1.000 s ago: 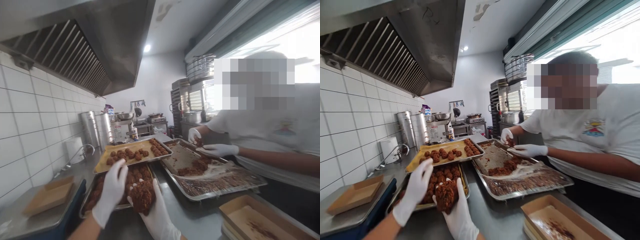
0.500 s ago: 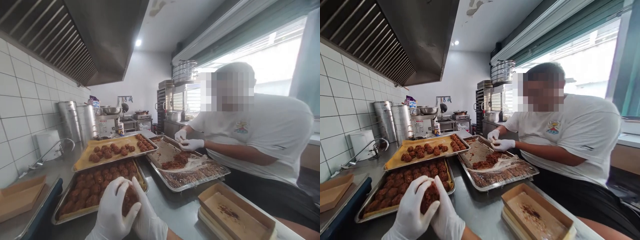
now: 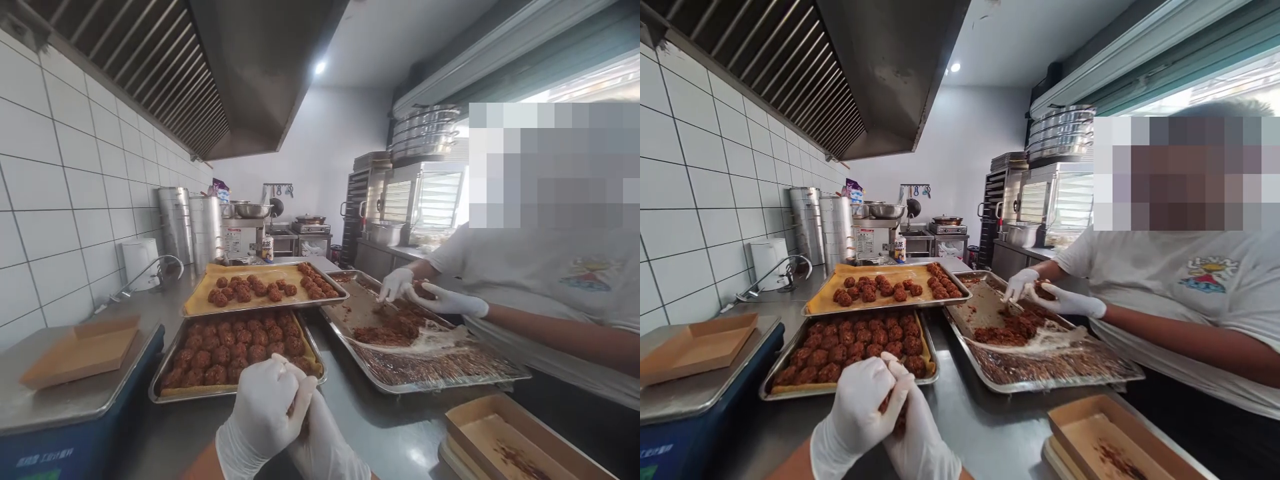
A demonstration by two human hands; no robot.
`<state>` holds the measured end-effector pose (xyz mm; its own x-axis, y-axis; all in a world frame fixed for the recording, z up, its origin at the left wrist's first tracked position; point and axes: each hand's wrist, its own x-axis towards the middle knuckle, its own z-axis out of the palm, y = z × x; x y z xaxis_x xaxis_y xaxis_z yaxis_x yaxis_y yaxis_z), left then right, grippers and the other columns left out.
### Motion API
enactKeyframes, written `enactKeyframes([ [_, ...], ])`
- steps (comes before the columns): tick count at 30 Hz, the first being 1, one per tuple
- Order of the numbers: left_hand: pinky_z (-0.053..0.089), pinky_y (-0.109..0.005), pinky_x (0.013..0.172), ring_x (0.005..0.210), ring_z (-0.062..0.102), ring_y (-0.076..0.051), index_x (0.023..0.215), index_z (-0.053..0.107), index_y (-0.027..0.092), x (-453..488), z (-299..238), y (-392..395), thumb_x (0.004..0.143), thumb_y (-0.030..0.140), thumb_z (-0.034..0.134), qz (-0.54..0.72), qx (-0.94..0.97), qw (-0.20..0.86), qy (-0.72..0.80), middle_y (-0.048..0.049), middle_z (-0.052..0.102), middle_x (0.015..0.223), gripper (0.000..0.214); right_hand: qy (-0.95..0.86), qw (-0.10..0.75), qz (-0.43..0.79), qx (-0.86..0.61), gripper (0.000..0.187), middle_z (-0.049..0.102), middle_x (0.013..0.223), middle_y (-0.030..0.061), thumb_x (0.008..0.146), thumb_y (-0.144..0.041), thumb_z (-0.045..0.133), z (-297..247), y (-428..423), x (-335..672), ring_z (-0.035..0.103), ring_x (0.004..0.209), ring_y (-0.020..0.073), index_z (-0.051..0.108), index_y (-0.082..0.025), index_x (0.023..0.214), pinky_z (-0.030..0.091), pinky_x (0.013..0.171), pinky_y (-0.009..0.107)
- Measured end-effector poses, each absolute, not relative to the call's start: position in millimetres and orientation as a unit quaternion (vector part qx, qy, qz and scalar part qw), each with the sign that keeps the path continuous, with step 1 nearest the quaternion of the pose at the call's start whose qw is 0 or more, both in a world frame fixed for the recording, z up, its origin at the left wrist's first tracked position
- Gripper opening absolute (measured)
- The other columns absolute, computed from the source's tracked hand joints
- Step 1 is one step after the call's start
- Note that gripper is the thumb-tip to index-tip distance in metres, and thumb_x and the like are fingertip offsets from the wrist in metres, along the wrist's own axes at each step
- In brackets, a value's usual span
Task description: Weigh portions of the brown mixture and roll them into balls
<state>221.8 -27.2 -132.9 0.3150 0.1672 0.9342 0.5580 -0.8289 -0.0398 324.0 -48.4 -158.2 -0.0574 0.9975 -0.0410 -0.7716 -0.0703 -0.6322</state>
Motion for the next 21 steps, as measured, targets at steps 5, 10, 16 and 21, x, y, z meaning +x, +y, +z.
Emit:
enactKeyframes([
  [5, 0.047, -0.038, 0.067, 0.075, 0.059, -0.023, 0.085, 0.057, 0.022, 211.4, -128.1, -27.7, 0.091, 0.021, 0.061, -0.569, -0.787, 0.109, -0.214, -0.0078, 0.061, 0.081, 0.007, -0.223, 0.599, 0.736, -0.222, 0.031, 0.073, 0.084, 0.0044, 0.071, -0.042, 0.086, -152.1, -48.4, 320.7, 0.070, 0.090, 0.0254, 0.075, -0.019, 0.089, 0.060, 0.084, 0.038],
  [10, 0.055, -0.043, 0.091, 0.105, 0.065, -0.027, 0.116, 0.062, 0.024, 215.7, -126.7, -28.7, 0.094, 0.013, 0.051, -0.588, -0.751, 0.014, -0.302, -0.0119, 0.067, 0.111, 0.027, -0.221, 0.674, 0.660, -0.249, 0.041, 0.076, 0.107, 0.0033, 0.070, -0.033, 0.088, -148.8, -44.3, 324.6, 0.070, 0.101, 0.0237, 0.071, -0.025, 0.106, 0.058, 0.087, 0.035],
  [16, 0.055, -0.039, 0.083, 0.092, 0.068, -0.026, 0.102, 0.065, 0.024, 216.3, -135.7, -23.2, 0.098, 0.018, 0.051, -0.554, -0.743, 0.016, -0.375, -0.0094, 0.069, 0.097, 0.017, -0.258, 0.699, 0.609, -0.273, 0.042, 0.076, 0.105, 0.0033, 0.073, -0.026, 0.085, -143.2, -47.8, 323.0, 0.070, 0.099, 0.0233, 0.069, -0.024, 0.112, 0.056, 0.087, 0.033],
  [21, 0.050, -0.030, 0.076, 0.076, 0.065, -0.018, 0.080, 0.059, 0.023, 209.0, -135.9, -18.2, 0.096, 0.021, 0.059, -0.594, -0.730, 0.004, -0.337, -0.0032, 0.064, 0.080, 0.017, -0.258, 0.677, 0.644, -0.246, 0.033, 0.077, 0.103, 0.0051, 0.072, -0.021, 0.084, -143.3, -52.1, 319.3, 0.070, 0.102, 0.0251, 0.072, -0.021, 0.104, 0.056, 0.092, 0.036],
])
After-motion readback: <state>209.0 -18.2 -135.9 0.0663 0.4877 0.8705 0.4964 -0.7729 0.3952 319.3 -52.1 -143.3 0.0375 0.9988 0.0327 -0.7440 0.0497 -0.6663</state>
